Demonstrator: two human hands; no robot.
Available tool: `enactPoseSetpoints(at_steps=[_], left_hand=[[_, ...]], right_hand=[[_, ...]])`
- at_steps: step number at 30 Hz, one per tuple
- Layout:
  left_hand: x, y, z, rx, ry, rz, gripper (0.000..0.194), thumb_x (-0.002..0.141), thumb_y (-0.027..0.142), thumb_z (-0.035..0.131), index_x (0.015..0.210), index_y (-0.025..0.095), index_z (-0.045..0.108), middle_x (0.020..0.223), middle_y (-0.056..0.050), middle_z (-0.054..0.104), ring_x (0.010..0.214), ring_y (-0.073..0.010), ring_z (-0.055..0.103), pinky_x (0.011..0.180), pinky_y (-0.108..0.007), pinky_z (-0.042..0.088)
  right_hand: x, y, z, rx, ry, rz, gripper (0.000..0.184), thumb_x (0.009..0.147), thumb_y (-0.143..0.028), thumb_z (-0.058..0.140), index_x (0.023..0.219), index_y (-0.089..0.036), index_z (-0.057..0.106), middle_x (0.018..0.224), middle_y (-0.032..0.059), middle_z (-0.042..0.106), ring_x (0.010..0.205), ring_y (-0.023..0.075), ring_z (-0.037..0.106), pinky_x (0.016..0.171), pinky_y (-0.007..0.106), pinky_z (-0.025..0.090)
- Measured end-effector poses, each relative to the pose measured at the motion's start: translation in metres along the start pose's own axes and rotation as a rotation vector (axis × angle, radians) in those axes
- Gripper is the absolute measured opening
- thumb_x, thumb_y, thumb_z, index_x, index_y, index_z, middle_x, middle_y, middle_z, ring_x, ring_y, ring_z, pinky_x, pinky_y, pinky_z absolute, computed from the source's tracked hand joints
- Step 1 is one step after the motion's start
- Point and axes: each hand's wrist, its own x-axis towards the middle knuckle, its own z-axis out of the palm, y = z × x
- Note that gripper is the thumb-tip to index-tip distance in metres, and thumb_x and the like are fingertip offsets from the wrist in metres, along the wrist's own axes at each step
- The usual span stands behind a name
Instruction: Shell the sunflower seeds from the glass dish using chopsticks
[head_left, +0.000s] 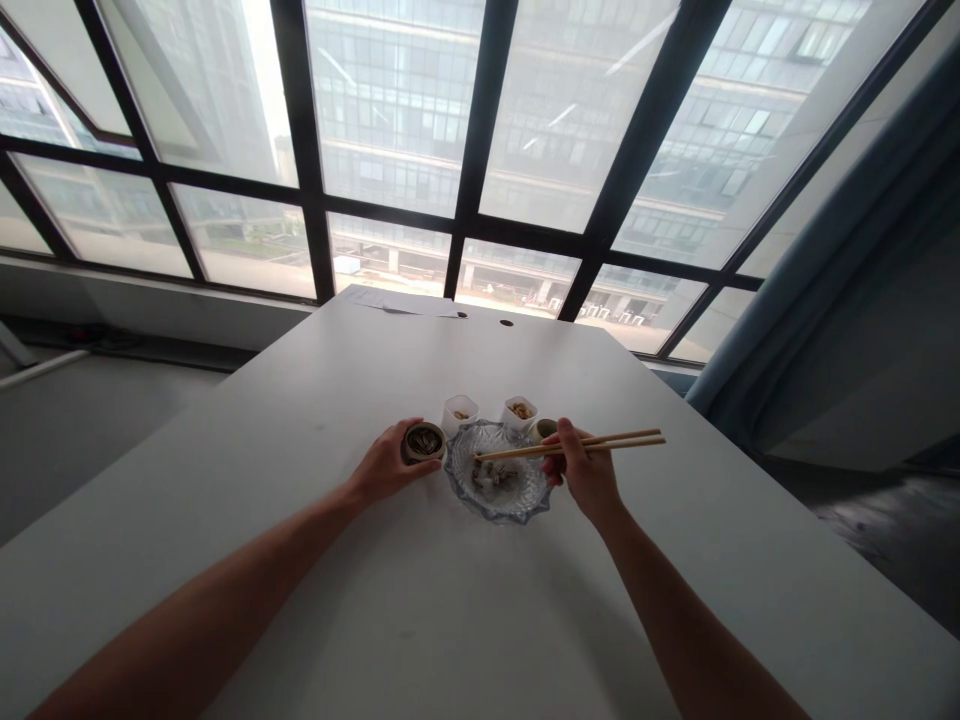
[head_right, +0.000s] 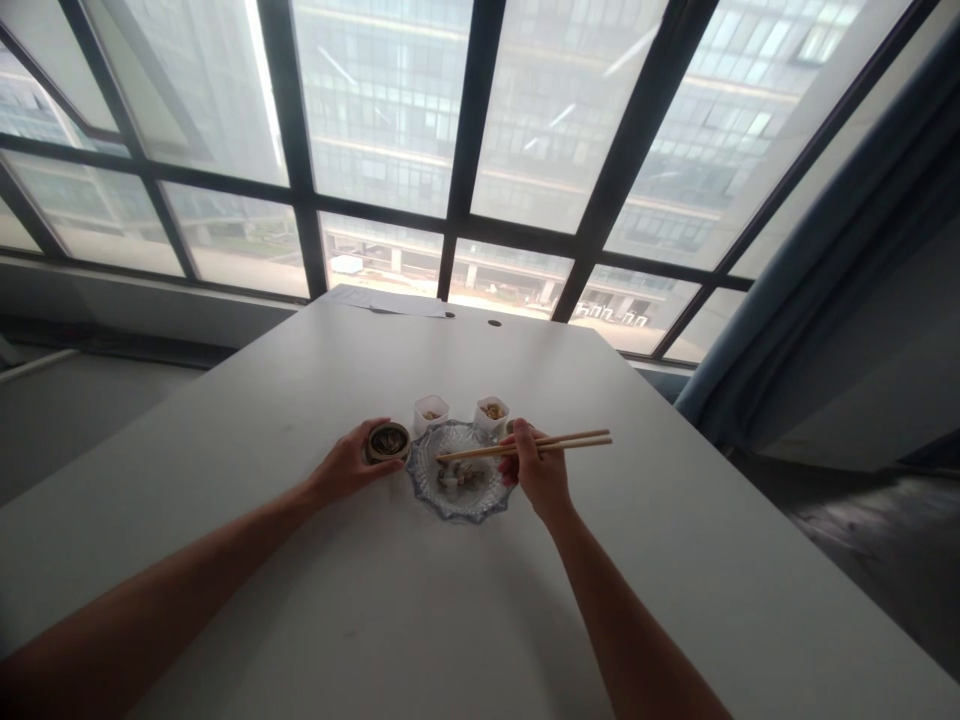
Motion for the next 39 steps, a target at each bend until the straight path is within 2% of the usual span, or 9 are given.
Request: enactPoseSetpoints(at_steps=[2, 4, 9, 11, 15, 19, 23, 30, 39], left_hand=[[0.000, 0.000, 0.000, -0.006, 0.005, 0.007, 0.073, 0.070, 0.052, 0.080, 0.131, 0.018, 0.055, 0.124, -0.014, 0.069, 0.114, -0.0318, 0.066, 0.099, -0.047, 0.053], [0.000, 0.000, 0.000, -0.006, 0.013, 0.013, 0.073, 0.070, 0.052, 0.080, 0.130, 0.019, 0.056, 0.123, -0.013, 0.069, 0.114, -0.0319, 0.066, 0.098, -0.046, 0.053], [0.000, 0.001, 0.000, 0.003, 0.012, 0.023, 0.073, 0.070, 0.053, 0.080, 0.130, 0.019, 0.056, 0.123, -0.013, 0.069, 0.113, -0.0318, 0.066, 0.097, -0.046, 0.053], [0.000, 0.002, 0.000, 0.002, 0.019, 0.028, 0.072, 0.071, 0.052, 0.080, 0.130, 0.019, 0.056, 0.122, -0.013, 0.069, 0.111, -0.0312, 0.067, 0.097, -0.046, 0.053], [0.000, 0.003, 0.000, -0.008, 0.020, 0.041, 0.071, 0.071, 0.052, 0.079, 0.130, 0.020, 0.056, 0.123, -0.012, 0.069, 0.112, -0.0304, 0.067, 0.099, -0.046, 0.053], [0.001, 0.002, 0.000, 0.004, 0.018, 0.032, 0.073, 0.069, 0.052, 0.081, 0.129, 0.018, 0.057, 0.123, -0.013, 0.069, 0.114, -0.0317, 0.066, 0.100, -0.046, 0.052], [0.001, 0.000, 0.000, 0.005, 0.010, 0.024, 0.074, 0.070, 0.051, 0.080, 0.131, 0.018, 0.056, 0.125, -0.014, 0.068, 0.115, -0.0318, 0.065, 0.100, -0.047, 0.052], [0.000, 0.000, -0.001, 0.011, 0.010, 0.026, 0.073, 0.070, 0.052, 0.080, 0.130, 0.020, 0.056, 0.123, -0.013, 0.069, 0.113, -0.0310, 0.067, 0.099, -0.047, 0.053], [0.000, 0.002, -0.001, -0.001, 0.012, 0.027, 0.072, 0.070, 0.052, 0.081, 0.130, 0.020, 0.057, 0.123, -0.012, 0.069, 0.113, -0.0309, 0.067, 0.098, -0.046, 0.054]], right_hand=[[-0.005, -0.003, 0.002, -0.022, -0.008, -0.087, 0.061, 0.080, -0.078, 0.060, 0.067, -0.018, 0.064, 0.044, 0.0022, 0.059, 0.030, 0.0140, 0.049, 0.029, 0.025, 0.040], [-0.013, -0.009, 0.006, -0.081, -0.028, -0.274, 0.054, 0.092, -0.067, 0.052, 0.069, -0.019, 0.064, 0.047, 0.0016, 0.060, 0.033, 0.0137, 0.052, 0.032, 0.025, 0.041], [-0.030, -0.020, 0.033, -0.436, -0.334, -1.144, 0.030, 0.102, -0.035, 0.052, 0.082, -0.019, 0.067, 0.063, 0.0032, 0.066, 0.054, 0.0136, 0.061, 0.053, 0.026, 0.047], [-0.034, -0.021, 0.046, -0.553, -0.429, -1.276, 0.030, 0.104, -0.036, 0.050, 0.087, -0.018, 0.067, 0.063, 0.0027, 0.064, 0.054, 0.0131, 0.058, 0.054, 0.026, 0.044], [-0.034, -0.022, 0.053, -0.510, -0.453, -1.062, 0.032, 0.104, -0.040, 0.049, 0.089, -0.018, 0.066, 0.068, 0.0027, 0.064, 0.056, 0.0126, 0.058, 0.054, 0.024, 0.044], [-0.025, -0.024, 0.026, -0.291, -0.308, -0.719, 0.035, 0.103, -0.037, 0.049, 0.078, -0.020, 0.065, 0.060, 0.0007, 0.063, 0.050, 0.0126, 0.059, 0.050, 0.024, 0.046], [-0.016, -0.025, -0.003, -0.311, -0.428, -0.492, 0.042, 0.102, -0.044, 0.050, 0.069, -0.020, 0.062, 0.051, 0.0002, 0.060, 0.041, 0.0129, 0.054, 0.041, 0.025, 0.040], [-0.018, -0.029, -0.003, -0.485, -0.629, -0.475, 0.051, 0.102, -0.049, 0.047, 0.061, -0.020, 0.056, 0.050, -0.0001, 0.057, 0.045, 0.0119, 0.053, 0.045, 0.024, 0.039], [-0.019, -0.031, -0.004, -0.508, -0.541, -0.480, 0.051, 0.101, -0.052, 0.048, 0.060, -0.022, 0.055, 0.047, -0.0007, 0.055, 0.044, 0.0128, 0.051, 0.044, 0.025, 0.038]])
